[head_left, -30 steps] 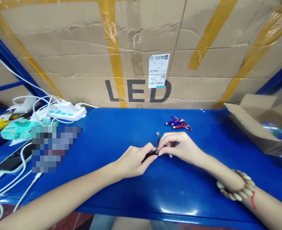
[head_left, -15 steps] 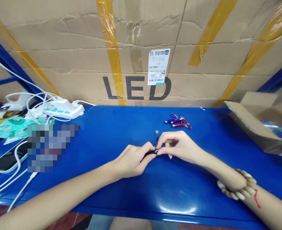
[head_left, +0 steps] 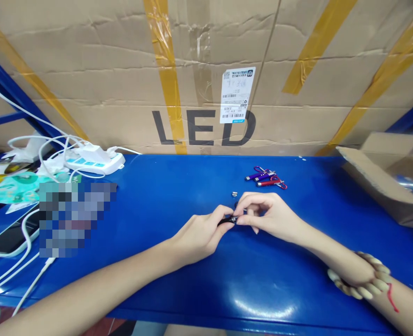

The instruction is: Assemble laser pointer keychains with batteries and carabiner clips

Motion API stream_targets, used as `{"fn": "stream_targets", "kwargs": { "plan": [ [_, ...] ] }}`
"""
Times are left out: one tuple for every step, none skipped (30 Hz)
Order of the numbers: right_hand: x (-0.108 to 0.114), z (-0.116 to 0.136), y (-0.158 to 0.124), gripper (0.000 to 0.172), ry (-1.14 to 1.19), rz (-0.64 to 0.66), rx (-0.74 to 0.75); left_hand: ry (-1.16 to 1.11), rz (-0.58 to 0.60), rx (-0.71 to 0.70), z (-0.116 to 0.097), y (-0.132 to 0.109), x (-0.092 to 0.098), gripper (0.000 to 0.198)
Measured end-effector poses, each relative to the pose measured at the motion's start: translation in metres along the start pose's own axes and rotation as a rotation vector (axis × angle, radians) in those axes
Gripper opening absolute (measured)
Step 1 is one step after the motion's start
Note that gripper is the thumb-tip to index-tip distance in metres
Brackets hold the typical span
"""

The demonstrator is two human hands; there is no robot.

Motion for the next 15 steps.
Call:
{"fn": "stream_targets", "kwargs": {
  "plan": [
    [0.001, -0.001, 0.0, 0.02, 0.016, -0.014, 0.0, -0.013, 0.005, 0.014, 0.001, 0.001, -0.001, 0.019],
    [0.001, -0.001, 0.001, 0.02, 0.03, -0.027, 0.0, -0.029, 0.001, 0.024, 0.001, 0.001, 0.0, 0.018],
    [0.002, -0.002, 0.001, 0.02, 0.042, -0.039, 0.001, -0.045, -0.005, 0.032, 0.001, 0.002, 0.0, 0.017],
    [0.003, -0.002, 0.001, 0.02, 0.05, -0.048, 0.002, -0.059, -0.011, 0.034, 0.001, 0.002, 0.0, 0.016],
    [0.004, -0.002, 0.001, 0.021, 0.056, -0.054, 0.006, -0.067, -0.013, 0.031, 0.0, 0.002, 0.0, 0.014],
    [0.004, -0.002, 0.002, 0.021, 0.058, -0.055, 0.012, -0.067, -0.016, 0.023, -0.001, 0.002, 0.0, 0.014],
    [0.005, -0.001, 0.002, 0.021, 0.054, -0.052, 0.018, -0.059, -0.02, 0.01, -0.003, 0.002, 0.0, 0.014],
    [0.005, 0.0, 0.002, 0.021, 0.042, -0.046, 0.025, -0.046, -0.026, -0.008, -0.005, 0.002, 0.0, 0.015],
    [0.006, 0.001, 0.002, 0.022, 0.016, -0.042, 0.032, -0.03, -0.034, -0.03, -0.006, 0.001, 0.001, 0.016],
    [0.007, 0.002, 0.002, 0.023, -0.024, -0.04, 0.039, -0.016, -0.044, -0.055, -0.008, 0.001, 0.001, 0.017],
    [0.008, 0.004, 0.002, 0.024, -0.072, -0.037, 0.047, -0.003, -0.052, -0.084, -0.009, 0.0, 0.001, 0.018],
    [0.009, 0.006, 0.003, 0.025, -0.121, -0.033, 0.058, 0.009, -0.057, -0.116, -0.011, -0.001, 0.001, 0.019],
    [0.01, 0.008, 0.003, 0.026, -0.165, -0.027, 0.07, 0.02, -0.058, -0.146, -0.012, -0.002, 0.0, 0.019],
    [0.01, 0.01, 0.003, 0.027, -0.199, -0.019, 0.083, 0.03, -0.057, -0.171, -0.013, -0.003, 0.0, 0.02],
    [0.009, 0.011, 0.003, 0.028, -0.222, -0.009, 0.097, 0.037, -0.056, -0.187, -0.013, -0.004, -0.001, 0.02]
  ]
}}
Point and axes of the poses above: each hand's wrist, its own y-axis towards the middle knuckle, its own x-axis out of the back of the hand, z = x × y, the point moved 7 cm from there along y, towards the middle knuckle, and after that the axes turned 15 degrees about x, right-handed, at the moved point
